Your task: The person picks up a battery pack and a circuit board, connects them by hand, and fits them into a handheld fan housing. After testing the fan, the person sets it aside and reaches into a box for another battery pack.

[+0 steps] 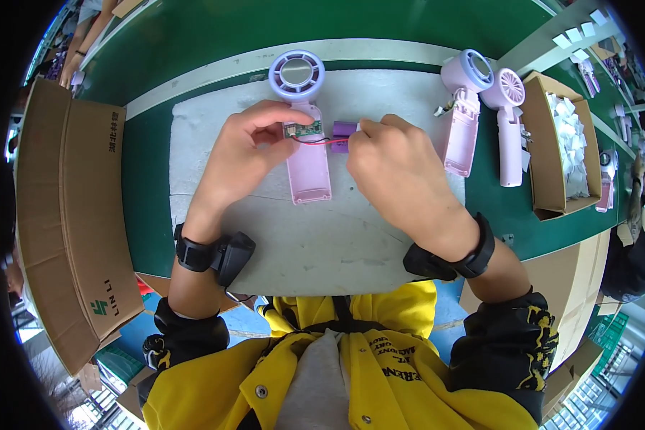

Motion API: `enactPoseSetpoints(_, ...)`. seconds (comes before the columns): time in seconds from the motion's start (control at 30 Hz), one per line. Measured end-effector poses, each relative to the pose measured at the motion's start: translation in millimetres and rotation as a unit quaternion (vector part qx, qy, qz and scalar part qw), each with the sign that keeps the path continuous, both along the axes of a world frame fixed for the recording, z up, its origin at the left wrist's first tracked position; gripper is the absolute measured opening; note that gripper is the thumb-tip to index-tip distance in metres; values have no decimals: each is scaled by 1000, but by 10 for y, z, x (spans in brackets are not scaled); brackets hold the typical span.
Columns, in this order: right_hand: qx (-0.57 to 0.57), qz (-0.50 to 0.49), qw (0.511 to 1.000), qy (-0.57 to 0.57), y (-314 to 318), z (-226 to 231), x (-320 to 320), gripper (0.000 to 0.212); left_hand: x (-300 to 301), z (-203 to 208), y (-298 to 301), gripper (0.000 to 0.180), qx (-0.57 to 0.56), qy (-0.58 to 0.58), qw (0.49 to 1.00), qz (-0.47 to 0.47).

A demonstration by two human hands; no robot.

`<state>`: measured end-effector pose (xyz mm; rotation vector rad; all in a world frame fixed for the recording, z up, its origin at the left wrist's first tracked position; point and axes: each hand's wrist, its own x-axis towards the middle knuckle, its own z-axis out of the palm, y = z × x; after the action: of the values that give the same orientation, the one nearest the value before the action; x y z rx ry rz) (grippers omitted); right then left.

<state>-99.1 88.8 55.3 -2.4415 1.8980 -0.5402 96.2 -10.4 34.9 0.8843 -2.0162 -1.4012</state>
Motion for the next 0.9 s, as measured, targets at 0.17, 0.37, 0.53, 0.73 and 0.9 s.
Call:
enactPoseSetpoints(0.17, -20, -3, 996, -88, -37, -46, -122, 6, 19, 12, -1, 32, 12, -7, 1000, -4)
enactPoseSetpoints(0.37, 62, 4, 979, -192, -65, 24, -197, 9, -19, 11, -22, 32, 15, 2, 1000, -16)
enactPoseSetpoints(0.53, 66, 15, 977, -203, -128, 15, -515, 4, 62, -62, -34, 31, 19, 41, 999, -19)
enactPoseSetpoints(0.73, -74, -435, 883, -157, 249, 690, -1577, 14, 20, -58, -22, 32, 44, 7, 999, -5)
enactPoseSetpoints(0.9, -83, -519, 850, -45, 590, 217, -2780, 26, -7, -81, -1, 32, 44, 19, 999, -9)
